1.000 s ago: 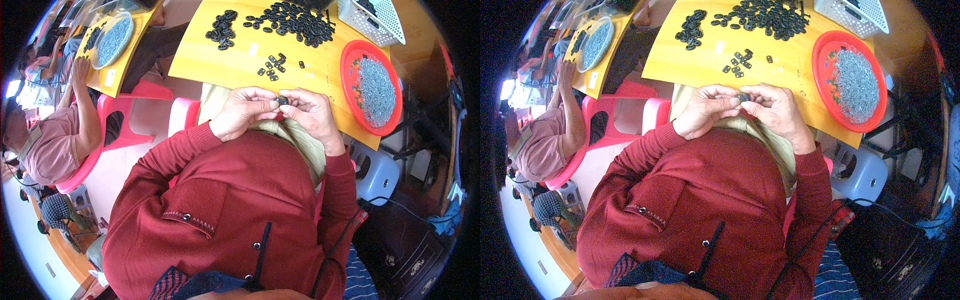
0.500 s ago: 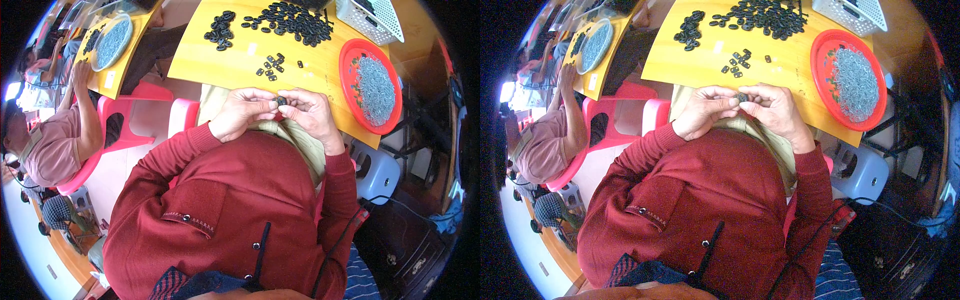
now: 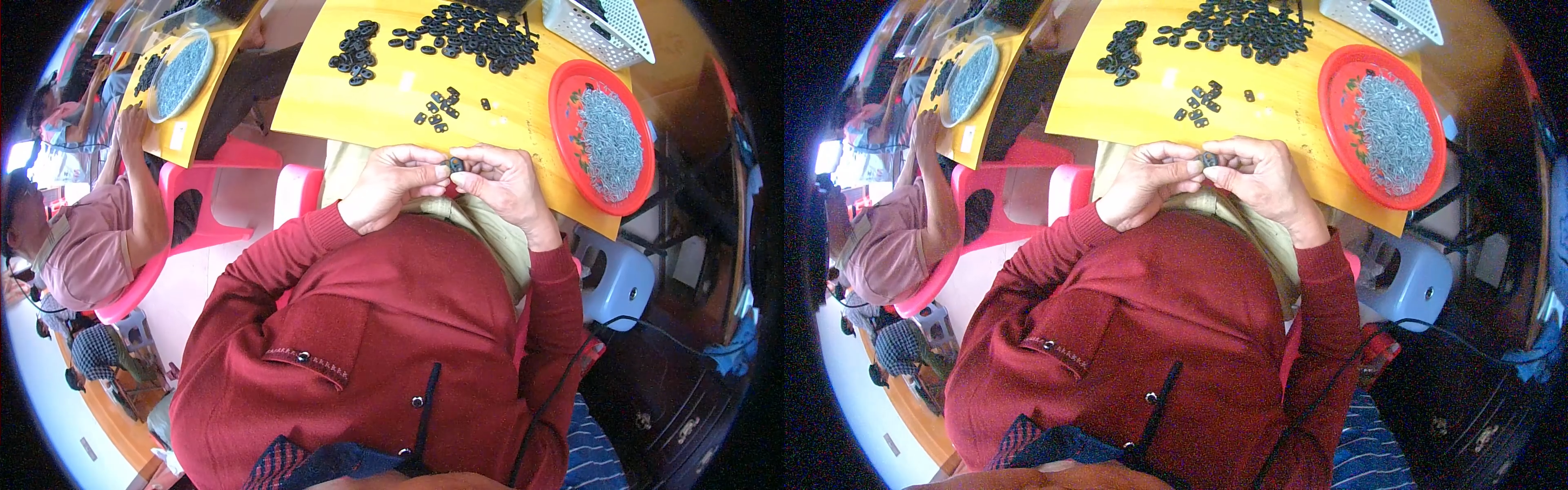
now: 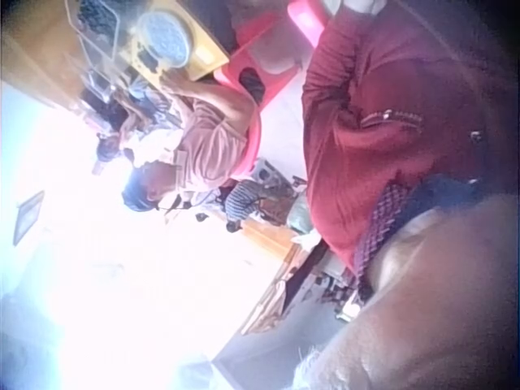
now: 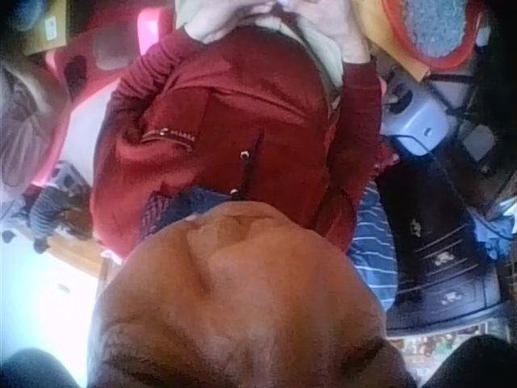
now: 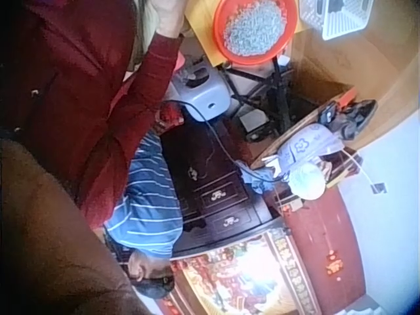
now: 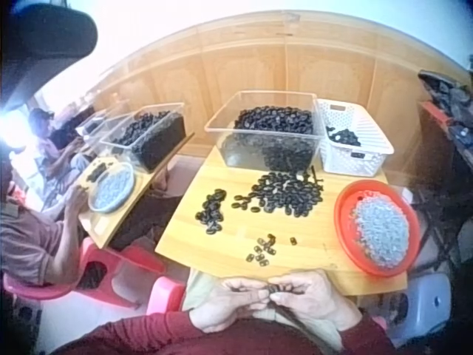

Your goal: The person assembles cord locks by hand, picking up plastic toggle pieces and metal springs from the table, fitting the springs into the plastic components, and pressing the parts together.

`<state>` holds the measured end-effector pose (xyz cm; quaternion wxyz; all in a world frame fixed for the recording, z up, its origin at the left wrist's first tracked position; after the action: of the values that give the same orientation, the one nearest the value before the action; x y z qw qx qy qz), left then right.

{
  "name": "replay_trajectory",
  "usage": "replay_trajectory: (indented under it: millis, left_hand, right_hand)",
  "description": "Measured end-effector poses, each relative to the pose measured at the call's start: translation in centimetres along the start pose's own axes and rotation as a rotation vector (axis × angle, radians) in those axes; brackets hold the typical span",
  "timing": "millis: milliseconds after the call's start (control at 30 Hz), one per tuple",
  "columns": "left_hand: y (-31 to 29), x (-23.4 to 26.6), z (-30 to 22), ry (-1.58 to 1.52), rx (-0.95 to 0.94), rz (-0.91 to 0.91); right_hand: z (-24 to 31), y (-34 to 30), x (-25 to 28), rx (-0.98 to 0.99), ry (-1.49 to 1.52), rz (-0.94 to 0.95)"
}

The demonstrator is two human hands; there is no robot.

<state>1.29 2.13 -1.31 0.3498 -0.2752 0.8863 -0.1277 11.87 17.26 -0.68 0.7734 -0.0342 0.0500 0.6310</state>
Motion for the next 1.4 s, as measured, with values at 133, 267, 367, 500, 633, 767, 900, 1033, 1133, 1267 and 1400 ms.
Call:
replay_trajectory:
  millis: [133,267,367,500,633,767,900,1033,1133,1267,1400]
  left_hand:
    - [-0.08,-0.14,-0.11,0.002,0.002,0.004]
    - [-0.12,-0.2,-0.17,0.008,-0.003,0.004]
    - [-0.18,-0.31,-0.22,0.01,-0.007,0.022]
    - [-0.14,-0.4,-0.29,0.011,-0.015,0.011]
    - [-0.21,-0.43,-0.29,0.018,-0.021,0.007]
    - [-0.26,-0.55,-0.41,0.022,-0.024,0.013]
    - [-0.25,-0.44,-0.35,0.015,-0.016,0.004]
    - [-0.21,-0.39,-0.34,0.017,-0.02,0.013]
    - [-0.1,-0.23,-0.2,0.019,-0.004,0.023]
    - [-0.21,-0.34,-0.25,0.01,-0.01,0.024]
    - [-0.21,-0.35,-0.24,0.011,-0.013,0.023]
  right_hand:
    - [-0.23,0.03,0.1,0.015,-0.012,-0.006]
    - [-0.06,0.09,-0.04,0.006,0.016,-0.011]
    - [-0.12,0.04,0.1,0.013,0.004,-0.009]
    - [-0.25,0.14,0.24,0.02,-0.045,-0.005]
    - [-0.26,0.11,0.17,0.026,-0.038,-0.009]
    - [-0.33,0.15,0.12,0.029,-0.023,-0.006]
    - [-0.32,0.18,0.08,0.022,-0.012,-0.008]
    - [-0.24,0.21,0.04,0.024,-0.02,-0.005]
    - [-0.46,0.22,0.05,0.018,0.007,-0.002]
    - [-0.56,0.23,0.04,0.024,0.026,0.001]
    - [-0.55,0.21,0.03,0.019,0.033,0.0]
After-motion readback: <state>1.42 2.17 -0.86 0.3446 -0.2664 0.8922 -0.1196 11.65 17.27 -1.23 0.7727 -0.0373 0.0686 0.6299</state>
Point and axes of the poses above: each hand's wrist, its own y-axis towards the middle knuckle, its own x-axis out of the back of the hand, z = x × y, the point moved 3 cm from there along y, towards the middle knuckle, and after that the axes turned 2 degrees about x, right-handed, at the moved point
